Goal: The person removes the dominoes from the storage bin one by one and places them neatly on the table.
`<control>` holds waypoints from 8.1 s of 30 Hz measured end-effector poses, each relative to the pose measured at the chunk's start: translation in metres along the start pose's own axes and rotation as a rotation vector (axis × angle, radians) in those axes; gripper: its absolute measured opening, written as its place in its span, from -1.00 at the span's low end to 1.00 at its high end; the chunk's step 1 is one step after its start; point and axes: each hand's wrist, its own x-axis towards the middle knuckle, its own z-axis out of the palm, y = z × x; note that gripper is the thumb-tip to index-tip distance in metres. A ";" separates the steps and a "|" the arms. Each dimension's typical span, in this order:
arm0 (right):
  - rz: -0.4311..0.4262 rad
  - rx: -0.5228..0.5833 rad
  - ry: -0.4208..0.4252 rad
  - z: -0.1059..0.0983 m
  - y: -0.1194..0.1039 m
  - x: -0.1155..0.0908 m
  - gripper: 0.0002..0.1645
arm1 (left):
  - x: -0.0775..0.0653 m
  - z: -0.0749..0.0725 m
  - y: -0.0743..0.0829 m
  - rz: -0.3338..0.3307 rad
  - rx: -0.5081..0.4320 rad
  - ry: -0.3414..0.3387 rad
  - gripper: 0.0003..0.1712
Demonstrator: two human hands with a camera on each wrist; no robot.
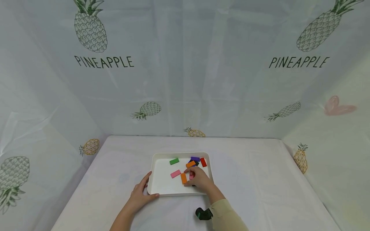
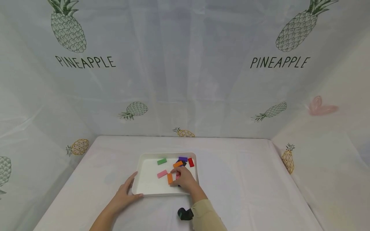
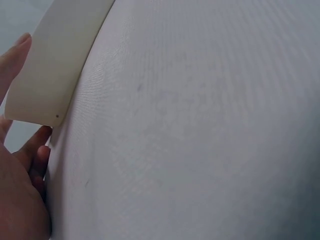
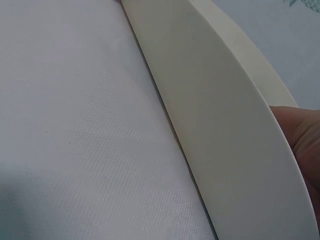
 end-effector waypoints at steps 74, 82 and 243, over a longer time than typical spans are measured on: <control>0.096 0.077 0.223 -0.113 0.067 -0.042 -0.44 | -0.004 0.001 0.006 -0.017 0.012 -0.001 0.16; 0.065 0.017 0.262 -0.109 0.083 -0.040 -0.47 | -0.005 0.000 0.008 0.000 0.009 -0.003 0.15; -0.168 0.094 -0.044 -0.049 -0.015 -0.049 -0.74 | -0.003 0.001 0.003 -0.001 -0.022 -0.005 0.13</control>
